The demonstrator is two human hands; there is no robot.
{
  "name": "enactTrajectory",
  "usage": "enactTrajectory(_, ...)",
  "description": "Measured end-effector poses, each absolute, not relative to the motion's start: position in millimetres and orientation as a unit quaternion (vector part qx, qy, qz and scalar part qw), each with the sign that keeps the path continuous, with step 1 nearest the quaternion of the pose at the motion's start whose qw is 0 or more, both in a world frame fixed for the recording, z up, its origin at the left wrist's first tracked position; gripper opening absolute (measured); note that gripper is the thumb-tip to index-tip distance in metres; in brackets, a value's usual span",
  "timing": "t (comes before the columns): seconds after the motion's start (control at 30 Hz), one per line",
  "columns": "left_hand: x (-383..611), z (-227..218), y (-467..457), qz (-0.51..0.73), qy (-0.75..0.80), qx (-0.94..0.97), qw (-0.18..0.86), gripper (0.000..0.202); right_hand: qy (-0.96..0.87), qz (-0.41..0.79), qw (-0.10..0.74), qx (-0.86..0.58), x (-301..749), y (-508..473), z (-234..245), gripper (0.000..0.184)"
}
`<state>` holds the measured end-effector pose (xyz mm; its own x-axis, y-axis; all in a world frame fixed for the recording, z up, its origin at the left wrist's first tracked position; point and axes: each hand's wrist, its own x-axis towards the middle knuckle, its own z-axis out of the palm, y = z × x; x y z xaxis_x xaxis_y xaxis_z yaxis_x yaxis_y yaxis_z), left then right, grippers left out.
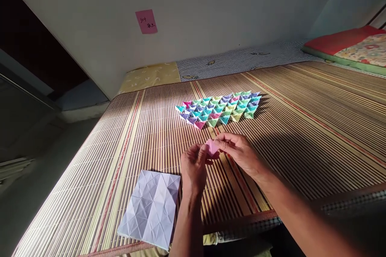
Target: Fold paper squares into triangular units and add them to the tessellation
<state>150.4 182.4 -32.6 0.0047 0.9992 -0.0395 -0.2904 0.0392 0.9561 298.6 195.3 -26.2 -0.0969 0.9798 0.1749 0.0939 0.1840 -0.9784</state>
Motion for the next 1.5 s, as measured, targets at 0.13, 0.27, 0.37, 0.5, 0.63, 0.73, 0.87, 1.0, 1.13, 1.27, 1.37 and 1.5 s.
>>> enactTrajectory(0.13, 153, -32, 183, 0.553, 0.433, 0.432, 0.566, 0.036, -0.639, 0.376, 0.497, -0.451, 300, 194, -29, 0.025)
enactTrajectory(0.27, 156, -33, 184, 0.544, 0.449, 0.447, 0.551, 0.033, -0.691, 0.226, 0.509, -0.462, 298, 193, -29, 0.02)
enactTrajectory(0.37, 157, -34, 184, 0.554, 0.448, 0.434, 0.552, 0.03, -0.685, 0.234, 0.521, -0.452, 300, 192, -26, 0.021)
enactTrajectory(0.5, 158, -35, 185, 0.579, 0.416, 0.405, 0.572, 0.027, -0.603, 0.402, 0.518, -0.455, 306, 193, -24, 0.024)
enactTrajectory(0.63, 157, -36, 185, 0.578, 0.397, 0.423, 0.574, 0.024, -0.501, 0.544, 0.516, -0.432, 310, 196, -28, 0.021)
enactTrajectory(0.73, 155, -36, 184, 0.565, 0.401, 0.457, 0.558, 0.024, -0.439, 0.599, 0.525, -0.415, 308, 196, -29, 0.022)
enactTrajectory(0.87, 156, -35, 182, 0.556, 0.418, 0.485, 0.53, 0.025, -0.445, 0.596, 0.526, -0.412, 302, 193, -24, 0.025)
enactTrajectory(1.0, 157, -35, 181, 0.57, 0.423, 0.472, 0.523, 0.023, -0.48, 0.548, 0.545, -0.416, 301, 193, -24, 0.023)
enactTrajectory(1.13, 148, -32, 183, 0.587, 0.385, 0.481, 0.525, 0.018, -0.461, 0.544, 0.569, -0.41, 307, 196, -27, 0.017)
enactTrajectory(1.27, 141, -30, 183, 0.545, 0.338, 0.509, 0.574, 0.014, -0.47, 0.551, 0.567, -0.393, 310, 196, -25, 0.013)
enactTrajectory(1.37, 140, -30, 183, 0.553, 0.338, 0.491, 0.582, 0.015, -0.499, 0.528, 0.559, -0.399, 310, 194, -21, 0.011)
enactTrajectory(1.5, 138, -33, 184, 0.572, 0.329, 0.476, 0.582, 0.021, -0.558, 0.491, 0.534, -0.403, 311, 191, -16, 0.016)
